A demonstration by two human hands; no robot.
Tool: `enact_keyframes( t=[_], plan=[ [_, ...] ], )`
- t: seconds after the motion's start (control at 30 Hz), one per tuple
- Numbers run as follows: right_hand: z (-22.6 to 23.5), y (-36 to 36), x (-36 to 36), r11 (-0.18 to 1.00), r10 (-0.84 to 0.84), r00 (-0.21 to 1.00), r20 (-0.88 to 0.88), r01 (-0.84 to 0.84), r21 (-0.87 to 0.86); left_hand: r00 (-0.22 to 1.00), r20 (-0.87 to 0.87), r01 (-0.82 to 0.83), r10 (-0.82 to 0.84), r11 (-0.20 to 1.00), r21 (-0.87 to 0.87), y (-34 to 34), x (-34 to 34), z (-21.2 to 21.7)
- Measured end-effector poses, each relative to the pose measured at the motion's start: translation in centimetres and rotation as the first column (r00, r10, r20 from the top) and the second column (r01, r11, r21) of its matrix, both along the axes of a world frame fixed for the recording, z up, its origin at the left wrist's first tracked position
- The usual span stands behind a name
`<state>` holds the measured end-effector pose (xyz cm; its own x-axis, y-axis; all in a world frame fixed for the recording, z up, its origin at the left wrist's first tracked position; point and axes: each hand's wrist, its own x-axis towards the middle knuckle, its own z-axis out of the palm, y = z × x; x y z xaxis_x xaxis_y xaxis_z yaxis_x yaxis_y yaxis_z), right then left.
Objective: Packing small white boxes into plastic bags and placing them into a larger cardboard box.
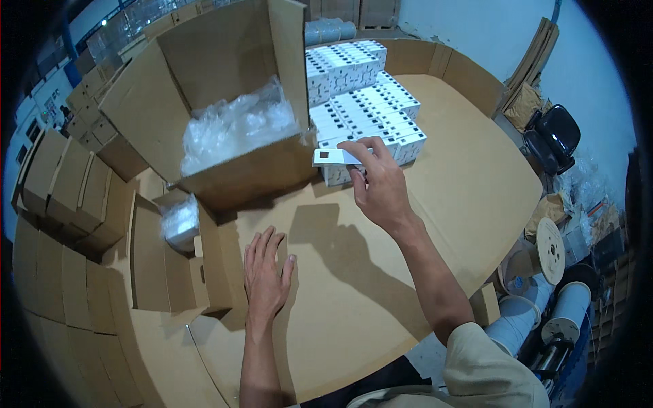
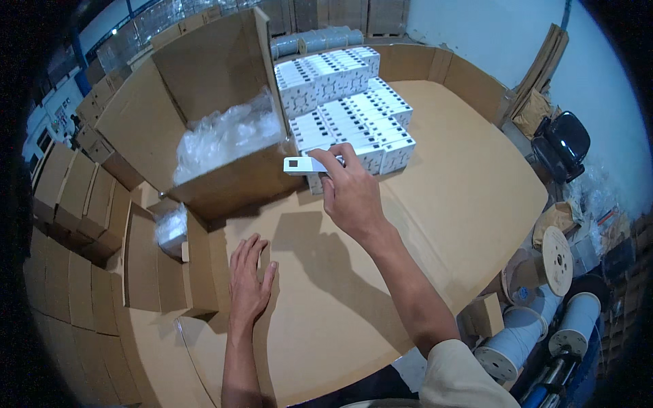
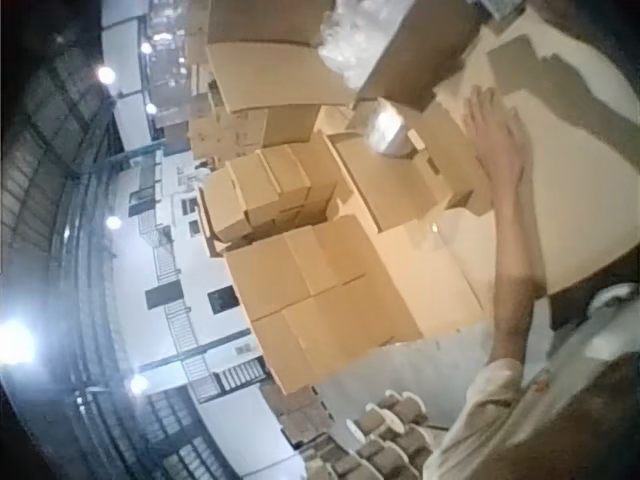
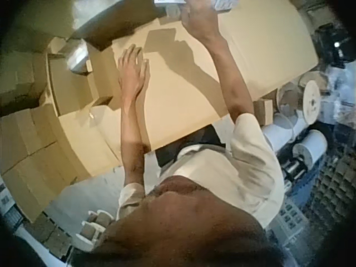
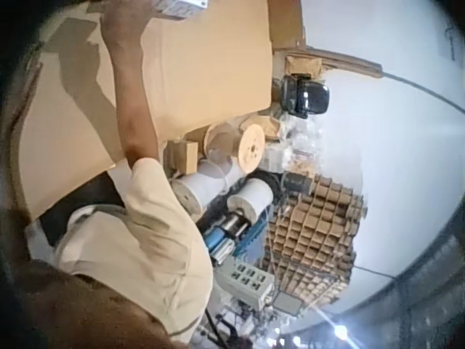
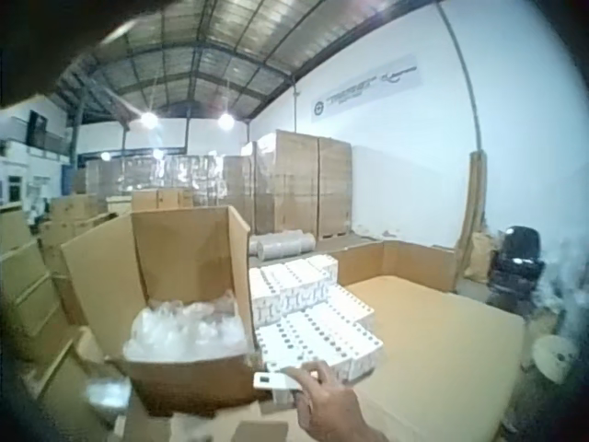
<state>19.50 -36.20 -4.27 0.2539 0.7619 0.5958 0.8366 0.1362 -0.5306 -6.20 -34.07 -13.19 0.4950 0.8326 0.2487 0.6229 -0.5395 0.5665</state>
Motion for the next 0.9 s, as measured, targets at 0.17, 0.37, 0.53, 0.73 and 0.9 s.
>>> enact_keyframes(
  t=[0.17, 0.37, 0.53, 0.73, 0.9],
  plan=[
    [-2.0, -1.8, -4.2, 0.996, 0.084, 0.994, -0.064, -0.084, 0.011, 0.965, 0.257, 0.008, 0.051, 0.975, -0.223, 0.4, -1.6, 0.6],
    [-5.1, -2.7, -8.6, 0.966, 0.247, 0.964, -0.1, -0.253, -0.047, 0.764, 0.562, 0.178, 0.317, 0.734, -0.656, 1.6, -3.2, 1.5],
    [-7.3, -3.0, -9.0, 0.943, 0.329, 0.944, -0.013, -0.329, -0.049, 0.663, 0.628, 0.251, 0.407, 0.67, -0.699, 2.0, -3.1, 0.3],
    [-7.0, -2.4, -9.0, 0.899, 0.424, 0.866, -0.265, -0.437, 0.011, 0.627, 0.661, 0.192, 0.412, 0.741, -0.644, 2.4, -2.8, 0.0],
    [-8.0, -1.6, -8.2, 0.907, 0.398, 0.854, -0.334, -0.42, 0.006, 0.587, 0.728, 0.233, 0.354, 0.788, -0.57, 2.7, -2.3, 0.0]
  ],
)
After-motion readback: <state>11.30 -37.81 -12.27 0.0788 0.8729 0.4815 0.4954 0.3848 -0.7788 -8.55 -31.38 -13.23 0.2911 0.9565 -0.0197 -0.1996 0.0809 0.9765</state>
